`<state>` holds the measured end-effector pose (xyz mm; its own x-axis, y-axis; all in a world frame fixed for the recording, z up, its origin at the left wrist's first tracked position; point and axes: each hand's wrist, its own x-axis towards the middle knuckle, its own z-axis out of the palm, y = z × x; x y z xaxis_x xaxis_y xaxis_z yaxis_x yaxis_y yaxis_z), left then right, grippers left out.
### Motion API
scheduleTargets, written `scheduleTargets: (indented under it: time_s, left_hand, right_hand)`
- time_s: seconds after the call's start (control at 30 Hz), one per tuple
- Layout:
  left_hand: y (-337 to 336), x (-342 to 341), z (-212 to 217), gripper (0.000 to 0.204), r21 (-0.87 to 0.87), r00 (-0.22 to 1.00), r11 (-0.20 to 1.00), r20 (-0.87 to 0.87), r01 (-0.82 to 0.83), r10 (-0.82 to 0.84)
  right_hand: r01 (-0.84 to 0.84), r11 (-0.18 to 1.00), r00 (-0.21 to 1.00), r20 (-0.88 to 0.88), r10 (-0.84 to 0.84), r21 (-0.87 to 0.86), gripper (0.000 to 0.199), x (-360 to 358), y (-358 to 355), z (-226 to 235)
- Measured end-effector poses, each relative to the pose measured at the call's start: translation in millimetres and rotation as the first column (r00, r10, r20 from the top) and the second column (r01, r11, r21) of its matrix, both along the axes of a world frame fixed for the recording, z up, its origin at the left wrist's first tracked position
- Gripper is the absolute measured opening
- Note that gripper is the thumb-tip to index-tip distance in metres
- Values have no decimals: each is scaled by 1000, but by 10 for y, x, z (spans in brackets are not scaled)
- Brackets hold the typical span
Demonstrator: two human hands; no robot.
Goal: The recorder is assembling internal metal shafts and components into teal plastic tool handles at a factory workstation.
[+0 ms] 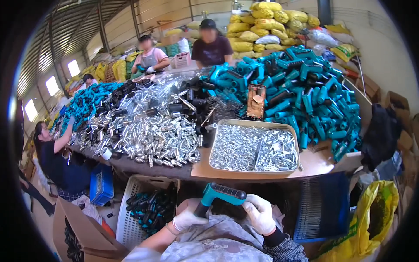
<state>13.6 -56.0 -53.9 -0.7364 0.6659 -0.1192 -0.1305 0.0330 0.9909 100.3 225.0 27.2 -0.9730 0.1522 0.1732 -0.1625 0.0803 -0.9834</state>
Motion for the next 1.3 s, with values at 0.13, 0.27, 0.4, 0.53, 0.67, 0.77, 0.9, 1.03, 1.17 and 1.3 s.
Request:
scheduleTargets:
  time_s: [0.13, 0.27, 0.4, 0.53, 0.67, 0.77, 0.9, 1.03, 1.17, 1.3]
  left_hand:
    - [71, -16, 42, 24, -157, 989, 980, 104, 124, -109]
    - [153, 15, 133, 24, -266, 975, 939, 43, 219, -216]
    - [319, 56, 374, 32, -412, 878, 795, 27, 445, -477]
    - [368, 199, 583, 31, -279, 864, 889, -253, 365, -434]
    - [195, -22, 438, 54, -459, 804, 782, -208, 422, -556]
    - [227, 56, 602, 70, -386, 789, 704, 121, 596, -602]
    - [202, -88, 660, 64, -315, 606, 535, 201, 784, -770]
    - [124, -222, 655, 32, -145, 461, 460, 536, 876, -708]
    - [110, -229, 490, 29, -448, 562, 736, -476, 507, -677]
    - [234, -316, 1091, 18, -872, 491, 479, -461, -97, -739]
  right_hand:
    - [-42, 987, 992, -109, 60, 158, 13, 97, 112, 71]
    - [106, 867, 895, -427, 131, 488, 18, 77, 125, 257]
    - [301, 660, 819, -541, 190, 688, 23, 8, 94, 425]
    - [188, 666, 911, -382, 157, 722, 22, 15, 212, 347]
    - [264, 573, 851, -467, 240, 776, 35, 19, 169, 485]
    - [185, 474, 739, -440, 510, 861, 51, -132, 255, 504]
    - [13, 253, 590, -212, 779, 967, 78, -234, 295, 717]
    - [174, 200, 418, -256, 872, 964, 67, -385, 180, 707]
    - [-159, 382, 571, -231, 788, 910, 51, -532, 157, 559]
    - [-726, 682, 674, 283, 683, 83, 61, -310, 137, -178]
